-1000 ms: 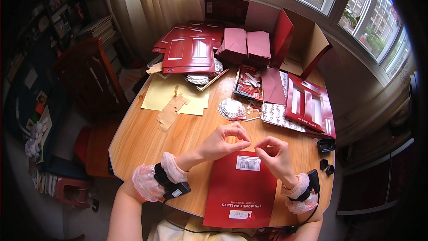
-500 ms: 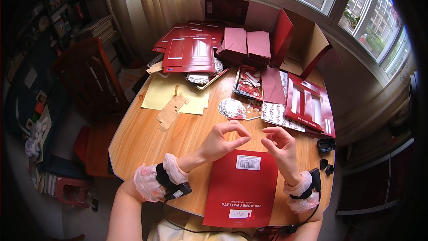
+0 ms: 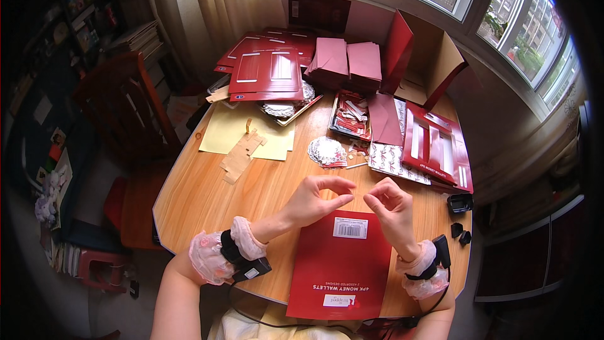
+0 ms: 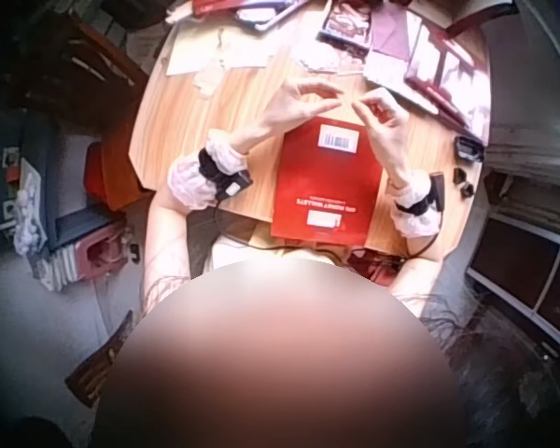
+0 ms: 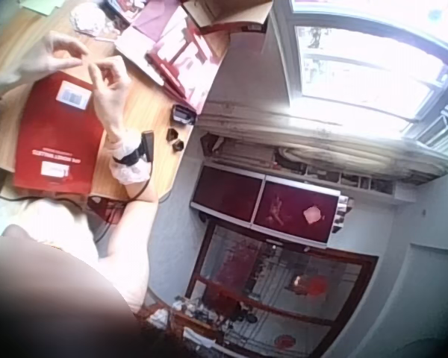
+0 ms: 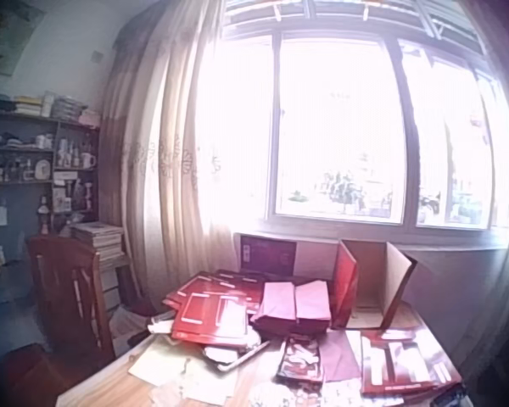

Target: Assembling red product folders or wallets for AFK Money Wallets by folding and applying labels.

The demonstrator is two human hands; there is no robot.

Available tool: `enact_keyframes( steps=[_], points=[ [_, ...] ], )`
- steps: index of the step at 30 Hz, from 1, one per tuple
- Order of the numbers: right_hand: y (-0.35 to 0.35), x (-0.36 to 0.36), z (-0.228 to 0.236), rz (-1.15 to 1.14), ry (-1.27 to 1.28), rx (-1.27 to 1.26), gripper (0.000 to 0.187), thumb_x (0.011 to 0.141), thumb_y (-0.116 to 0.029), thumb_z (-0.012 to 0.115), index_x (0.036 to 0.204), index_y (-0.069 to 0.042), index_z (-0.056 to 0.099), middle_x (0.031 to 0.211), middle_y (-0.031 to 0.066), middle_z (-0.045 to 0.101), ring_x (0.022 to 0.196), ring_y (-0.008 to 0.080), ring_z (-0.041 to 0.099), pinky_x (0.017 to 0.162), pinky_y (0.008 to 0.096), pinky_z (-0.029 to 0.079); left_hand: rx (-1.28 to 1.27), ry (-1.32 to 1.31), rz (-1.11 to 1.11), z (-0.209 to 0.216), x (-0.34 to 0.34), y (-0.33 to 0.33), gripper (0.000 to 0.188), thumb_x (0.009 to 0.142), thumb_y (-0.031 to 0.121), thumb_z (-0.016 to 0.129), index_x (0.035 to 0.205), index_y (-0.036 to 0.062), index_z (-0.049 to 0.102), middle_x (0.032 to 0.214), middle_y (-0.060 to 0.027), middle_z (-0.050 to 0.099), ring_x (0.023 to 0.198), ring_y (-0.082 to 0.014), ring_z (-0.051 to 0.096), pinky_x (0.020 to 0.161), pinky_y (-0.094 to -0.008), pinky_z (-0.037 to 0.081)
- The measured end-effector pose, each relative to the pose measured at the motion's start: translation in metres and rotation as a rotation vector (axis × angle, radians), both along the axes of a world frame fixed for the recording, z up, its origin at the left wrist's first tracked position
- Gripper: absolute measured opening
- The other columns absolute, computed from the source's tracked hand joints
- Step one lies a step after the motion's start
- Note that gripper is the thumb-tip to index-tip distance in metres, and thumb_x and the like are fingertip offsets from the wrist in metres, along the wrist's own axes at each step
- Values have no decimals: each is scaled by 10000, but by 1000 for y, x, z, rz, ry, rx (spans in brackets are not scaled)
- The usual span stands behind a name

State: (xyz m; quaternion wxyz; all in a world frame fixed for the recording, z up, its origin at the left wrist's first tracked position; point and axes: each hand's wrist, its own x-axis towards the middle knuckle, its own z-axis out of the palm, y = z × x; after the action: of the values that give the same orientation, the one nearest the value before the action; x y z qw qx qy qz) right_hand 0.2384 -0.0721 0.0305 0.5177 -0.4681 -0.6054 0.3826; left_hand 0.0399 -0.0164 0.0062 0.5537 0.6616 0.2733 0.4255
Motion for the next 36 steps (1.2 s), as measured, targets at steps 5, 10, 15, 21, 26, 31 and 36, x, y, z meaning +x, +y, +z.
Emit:
enact_keyframes(
  steps=[5, 10, 15, 21, 26, 31, 36],
  points=[
    [0, 6, 2, 32, 149, -85, 48, 891, -4, 672, 874, 7, 629, 865, -10, 528, 776, 41, 502, 657, 192, 397, -84, -48, 3, -2, -3, 5, 200, 874, 108, 710, 1043, 0, 708, 946, -65, 724, 882, -107, 668, 823, -259, 529],
    [-3, 1, 8, 65, 232, -209, 47, 912, -29, 656, 877, -13, 630, 836, -33, 555, 778, 31, 500, 690, 190, 394, -256, -51, -269, -4, -2, 0, 201, 881, 136, 724, 1027, 1, 693, 942, -52, 709, 861, -94, 659, 786, -245, 538],
    [-5, -2, 2, 58, 322, -297, 50, 917, -45, 656, 878, -25, 633, 823, -42, 572, 792, 25, 504, 703, 191, 398, -369, -127, -241, -8, 2, 1, 171, 878, 145, 735, 974, 10, 688, 915, -31, 698, 851, -83, 650, 778, -235, 532],
    [-5, -6, -3, 58, 318, -274, 43, 915, -40, 656, 883, -23, 634, 835, -34, 582, 801, 30, 519, 711, 193, 409, -417, -118, -256, -10, 3, 1, 159, 876, 147, 739, 954, 20, 686, 906, -16, 691, 842, -69, 641, 769, -224, 522],
    [-6, -8, -7, 46, 312, -275, 34, 912, -29, 655, 886, -20, 635, 839, -28, 585, 809, 36, 529, 726, 198, 424, -419, -119, -246, -12, 3, 1, 162, 872, 149, 743, 955, 22, 688, 901, -14, 693, 836, -62, 637, 762, -220, 516],
    [-7, -13, -6, 7, 268, -174, 30, 910, -23, 657, 889, -18, 635, 844, -24, 587, 811, 38, 539, 729, 199, 430, -490, -88, -198, -8, 1, 1, 86, 859, 107, 746, 888, 34, 710, 857, -31, 711, 785, -71, 653, 730, -215, 522],
    [-10, -17, -7, -35, 276, -149, 42, 912, -27, 657, 882, -16, 631, 837, -23, 582, 774, 29, 537, 694, 189, 427, -456, -76, -169, -6, 2, 1, 77, 847, 98, 754, 860, 31, 720, 835, -43, 716, 769, -77, 659, 710, -212, 524]
  ],
)
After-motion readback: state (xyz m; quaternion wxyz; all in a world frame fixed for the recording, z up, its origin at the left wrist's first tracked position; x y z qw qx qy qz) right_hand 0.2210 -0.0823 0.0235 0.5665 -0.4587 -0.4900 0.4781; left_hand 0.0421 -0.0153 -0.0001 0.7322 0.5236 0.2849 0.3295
